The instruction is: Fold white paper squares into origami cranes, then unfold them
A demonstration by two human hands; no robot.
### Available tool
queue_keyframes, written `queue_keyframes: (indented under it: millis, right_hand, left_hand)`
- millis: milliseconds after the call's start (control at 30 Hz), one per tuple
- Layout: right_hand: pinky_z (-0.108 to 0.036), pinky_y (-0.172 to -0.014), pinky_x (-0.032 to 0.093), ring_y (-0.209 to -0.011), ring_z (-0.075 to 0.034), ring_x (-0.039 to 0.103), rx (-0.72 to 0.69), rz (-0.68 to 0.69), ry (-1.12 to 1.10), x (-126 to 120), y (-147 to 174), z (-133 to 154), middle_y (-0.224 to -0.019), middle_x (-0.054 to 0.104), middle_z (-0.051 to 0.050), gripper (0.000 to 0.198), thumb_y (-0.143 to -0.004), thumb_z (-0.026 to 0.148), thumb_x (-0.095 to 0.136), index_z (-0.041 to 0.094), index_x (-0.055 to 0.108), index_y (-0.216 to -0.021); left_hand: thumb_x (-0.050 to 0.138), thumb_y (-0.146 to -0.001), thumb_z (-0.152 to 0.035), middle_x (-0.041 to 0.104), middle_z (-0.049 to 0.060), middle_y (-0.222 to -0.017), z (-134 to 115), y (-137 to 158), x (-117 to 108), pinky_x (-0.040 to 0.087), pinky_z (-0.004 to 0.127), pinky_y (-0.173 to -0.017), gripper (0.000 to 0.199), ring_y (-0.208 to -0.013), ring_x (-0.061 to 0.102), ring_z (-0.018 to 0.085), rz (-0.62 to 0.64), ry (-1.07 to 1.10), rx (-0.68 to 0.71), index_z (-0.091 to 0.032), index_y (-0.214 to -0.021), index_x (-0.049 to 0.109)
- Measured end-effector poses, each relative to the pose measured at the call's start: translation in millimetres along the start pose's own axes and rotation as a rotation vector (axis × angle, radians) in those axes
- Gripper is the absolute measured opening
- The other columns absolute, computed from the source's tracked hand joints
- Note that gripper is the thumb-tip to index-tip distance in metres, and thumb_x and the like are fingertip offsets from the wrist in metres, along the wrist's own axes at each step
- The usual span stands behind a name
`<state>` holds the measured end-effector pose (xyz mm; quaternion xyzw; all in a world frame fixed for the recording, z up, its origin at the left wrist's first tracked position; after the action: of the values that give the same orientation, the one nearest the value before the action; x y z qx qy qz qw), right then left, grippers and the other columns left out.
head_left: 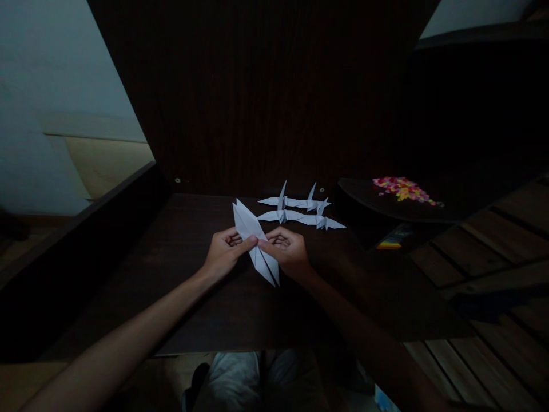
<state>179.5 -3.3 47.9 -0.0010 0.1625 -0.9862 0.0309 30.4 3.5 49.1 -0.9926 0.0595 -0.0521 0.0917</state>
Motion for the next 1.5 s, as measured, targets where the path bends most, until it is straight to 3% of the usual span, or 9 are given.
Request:
queue_keyframes:
  millis: [267, 433, 600, 733, 867, 933, 1067, 1233, 1500]
  right_hand:
    - [-0.023, -0.057, 0.047, -0.061, -0.012, 0.060, -0.011, 0.112, 0.112, 4, 3, 0, -0.066, 0.065, 0.001, 0.026, -0.073, 0.035, 0.071, 0.019, 0.066, -0.093]
    - [-0.026, -0.060, 0.046, -0.059, -0.013, 0.061, -0.100, 0.180, 0.324, 4, 5, 7, -0.066, 0.069, 0.000, 0.022, -0.080, 0.035, 0.064, 0.018, 0.069, -0.068]
    - [-0.025, -0.056, 0.045, -0.056, -0.013, 0.060, -0.110, 0.183, 0.306, 5, 7, 9, -0.065, 0.069, 0.000, 0.023, -0.081, 0.034, 0.062, 0.018, 0.070, -0.067]
    - [-0.024, -0.054, 0.044, -0.056, -0.014, 0.060, -0.018, 0.146, 0.209, 5, 7, 0, -0.064, 0.069, -0.001, 0.023, -0.078, 0.036, 0.063, 0.016, 0.070, -0.068]
    - [-0.023, -0.050, 0.043, -0.056, -0.015, 0.061, 0.028, 0.011, 0.061, 0, 3, -3, -0.063, 0.068, -0.002, 0.026, -0.075, 0.040, 0.065, 0.015, 0.068, -0.068]
    - [-0.024, -0.051, 0.044, -0.057, -0.015, 0.061, 0.029, -0.038, 0.011, -4, 1, -3, -0.062, 0.067, -0.002, 0.027, -0.075, 0.041, 0.066, 0.016, 0.067, -0.067]
    - [-0.025, -0.054, 0.046, -0.059, -0.016, 0.061, 0.037, -0.063, -0.021, -6, -1, -4, -0.064, 0.068, -0.002, 0.028, -0.074, 0.043, 0.066, 0.016, 0.068, -0.069]
    - [-0.025, -0.054, 0.045, -0.058, -0.015, 0.059, 0.004, -0.033, 0.056, -6, -4, -4, -0.062, 0.066, -0.001, 0.027, -0.075, 0.042, 0.066, 0.017, 0.068, -0.065]
    - [-0.029, -0.067, 0.052, -0.073, -0.017, 0.064, -0.063, -0.074, -0.011, -9, -9, -7, -0.078, 0.068, -0.004, 0.019, -0.068, 0.035, 0.072, 0.019, 0.070, -0.079]
  left_hand:
    - [0.079, -0.063, -0.041, 0.074, 0.007, -0.080, 0, -3, -9, 0.053, 0.031, -0.066, 0.032, -0.073, 0.067, 0.022, -0.085, 0.085, -0.032, -0.014, -0.078, 0.075]
    - [0.082, -0.059, -0.038, 0.073, 0.007, -0.077, -1, -6, -15, 0.051, 0.030, -0.064, 0.029, -0.068, 0.066, 0.019, -0.173, 0.220, -0.064, -0.013, -0.073, 0.074]
    - [0.083, -0.056, -0.036, 0.073, 0.008, -0.076, -1, -5, -13, 0.051, 0.031, -0.065, 0.031, -0.068, 0.066, 0.020, -0.197, 0.266, -0.106, -0.012, -0.072, 0.073]
    - [0.080, -0.062, -0.039, 0.074, 0.010, -0.085, 0, -5, -8, 0.052, 0.034, -0.076, 0.034, -0.082, 0.068, 0.024, -0.136, 0.313, -0.123, -0.011, -0.080, 0.072]
    - [0.068, -0.068, -0.062, 0.070, 0.013, -0.107, 2, -6, 1, 0.049, 0.037, -0.088, 0.059, -0.102, 0.064, 0.028, 0.027, 0.404, -0.068, -0.014, -0.102, 0.070]
    - [0.068, -0.068, -0.062, 0.069, 0.012, -0.109, 4, -7, 1, 0.049, 0.036, -0.088, 0.061, -0.103, 0.063, 0.026, 0.054, 0.374, -0.031, -0.016, -0.108, 0.067]
    - [0.076, -0.069, -0.042, 0.071, 0.008, -0.102, 10, -7, -4, 0.050, 0.032, -0.086, 0.045, -0.095, 0.065, 0.021, -0.022, 0.176, -0.016, -0.017, -0.105, 0.069]
    - [0.078, -0.066, -0.040, 0.073, 0.007, -0.089, 4, -6, -7, 0.052, 0.033, -0.079, 0.035, -0.084, 0.066, 0.022, -0.045, 0.051, 0.002, -0.014, -0.089, 0.072]
    - [0.079, -0.064, -0.035, 0.071, 0.003, -0.077, 1, -7, -2, 0.052, 0.027, -0.066, 0.055, -0.069, 0.066, 0.016, 0.060, 0.052, -0.021, -0.014, -0.110, 0.057]
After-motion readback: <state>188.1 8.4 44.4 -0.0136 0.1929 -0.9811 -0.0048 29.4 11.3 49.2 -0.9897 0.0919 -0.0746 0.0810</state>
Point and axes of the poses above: each hand's wrist, its own y-axis away from the middle knuckle, its own x-axis out of the palm, z = x × y, the point moved 5 cm from there along -y, towards the middle knuckle
